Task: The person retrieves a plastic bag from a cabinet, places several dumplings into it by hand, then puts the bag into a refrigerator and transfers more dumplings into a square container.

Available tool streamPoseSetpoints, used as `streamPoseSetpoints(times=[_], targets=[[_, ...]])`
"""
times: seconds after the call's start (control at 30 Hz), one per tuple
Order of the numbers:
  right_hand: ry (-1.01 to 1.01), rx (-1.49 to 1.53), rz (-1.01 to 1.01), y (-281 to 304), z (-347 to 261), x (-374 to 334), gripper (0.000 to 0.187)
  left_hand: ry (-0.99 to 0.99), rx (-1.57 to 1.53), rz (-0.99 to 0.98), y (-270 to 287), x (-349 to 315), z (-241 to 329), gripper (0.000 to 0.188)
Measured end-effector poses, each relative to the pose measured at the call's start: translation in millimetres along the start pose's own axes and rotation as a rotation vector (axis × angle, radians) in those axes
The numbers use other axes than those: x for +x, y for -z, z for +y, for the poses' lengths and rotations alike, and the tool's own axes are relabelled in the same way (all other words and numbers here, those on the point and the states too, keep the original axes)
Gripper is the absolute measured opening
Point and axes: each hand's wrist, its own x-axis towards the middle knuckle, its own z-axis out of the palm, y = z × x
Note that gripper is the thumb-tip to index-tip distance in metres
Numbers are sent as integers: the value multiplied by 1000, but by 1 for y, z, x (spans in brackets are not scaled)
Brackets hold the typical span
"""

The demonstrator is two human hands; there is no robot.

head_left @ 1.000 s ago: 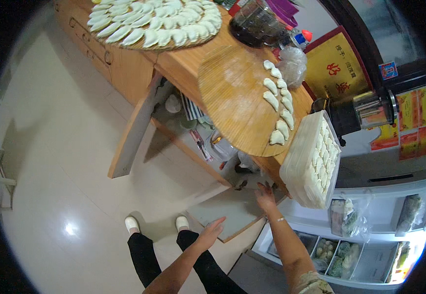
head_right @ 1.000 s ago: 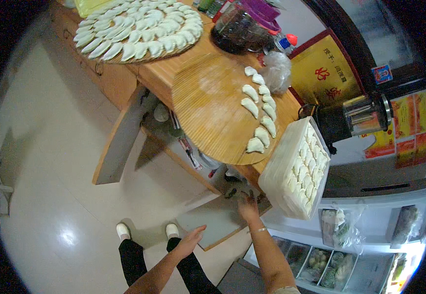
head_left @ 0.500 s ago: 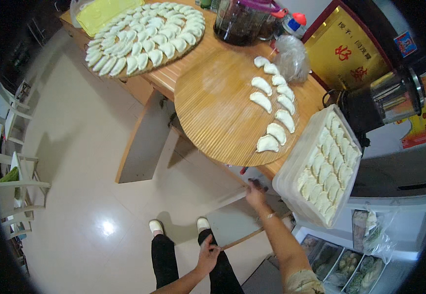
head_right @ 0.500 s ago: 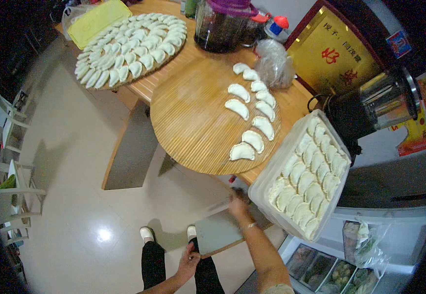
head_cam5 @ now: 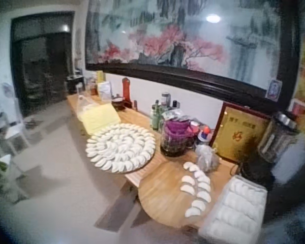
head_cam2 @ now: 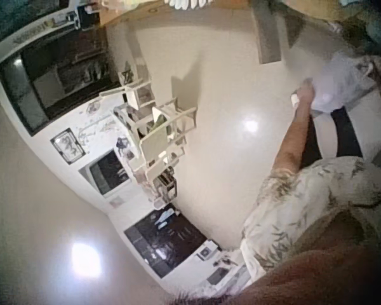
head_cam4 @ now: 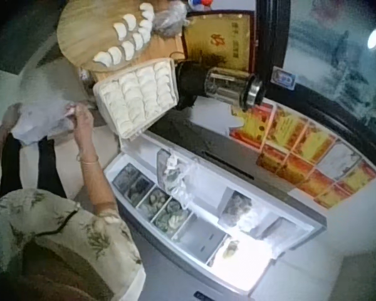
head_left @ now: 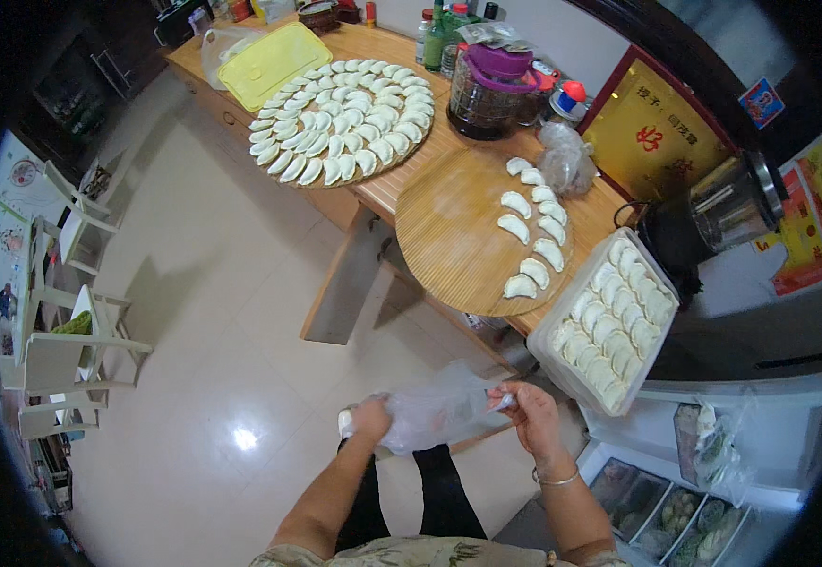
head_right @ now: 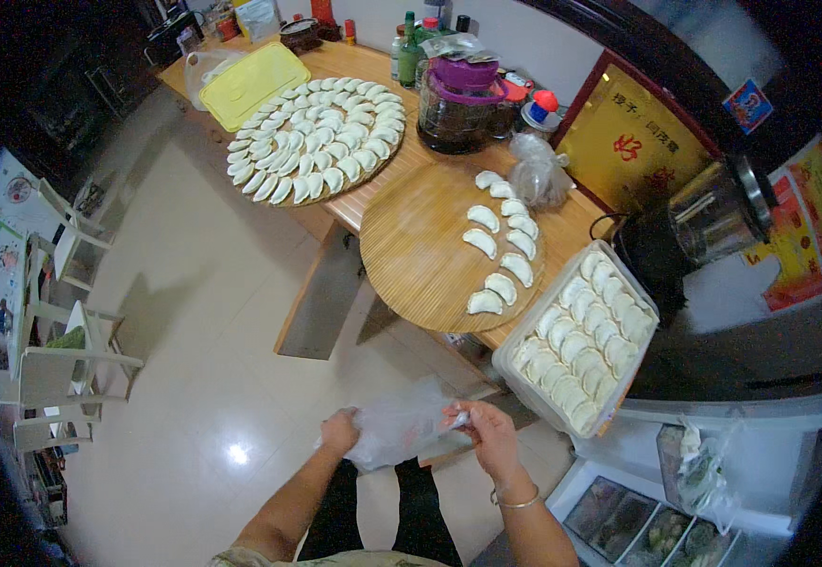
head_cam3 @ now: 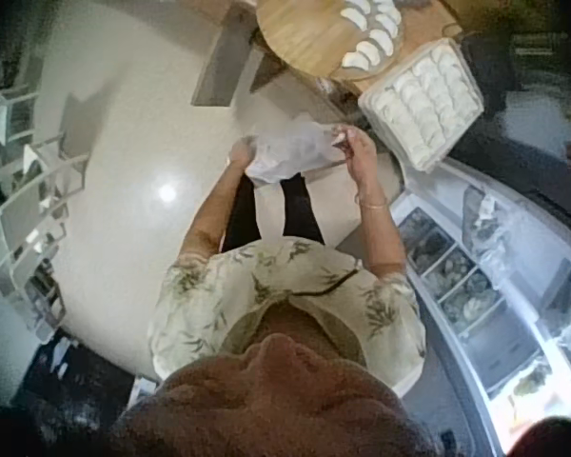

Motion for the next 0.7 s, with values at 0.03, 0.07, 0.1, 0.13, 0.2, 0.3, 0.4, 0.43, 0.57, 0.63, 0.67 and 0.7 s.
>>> streamPoseSetpoints(times=[0.03,0.07,0.1,0.13,0.2,0.3,0.4,0.43,0.57,0.63,0.67,0.7], targets=[[-10,2,64,6,5,-1,28,-33,-93,18,-11,10,-33,53],[-17,-68,215,12,11,-5,28,-65,-184,35,-14,12,-48,45],[-25,-134,360,18,22,-10,29,11,-409,-50,0,4,-46,40],[-28,-187,505,27,41,-14,30,83,-621,-130,31,-5,-40,34],[7,-368,847,84,135,-33,42,157,-876,-211,83,-23,-27,26],[-596,-144,955,87,212,-45,47,165,-993,-160,138,-45,-24,22],[-707,4,828,61,240,-22,40,125,-1044,-43,180,-70,-52,21],[-725,57,823,64,262,-8,38,121,-1049,9,196,-80,-59,21],[-403,-121,539,126,382,88,31,230,-1118,344,252,-137,-84,22],[-290,-373,715,88,340,137,29,254,-1245,421,257,-148,-93,22],[-235,-434,808,105,348,165,29,266,-1298,426,261,-148,-92,23],[-161,-214,967,115,358,187,29,304,-1189,400,266,-148,-87,24]])
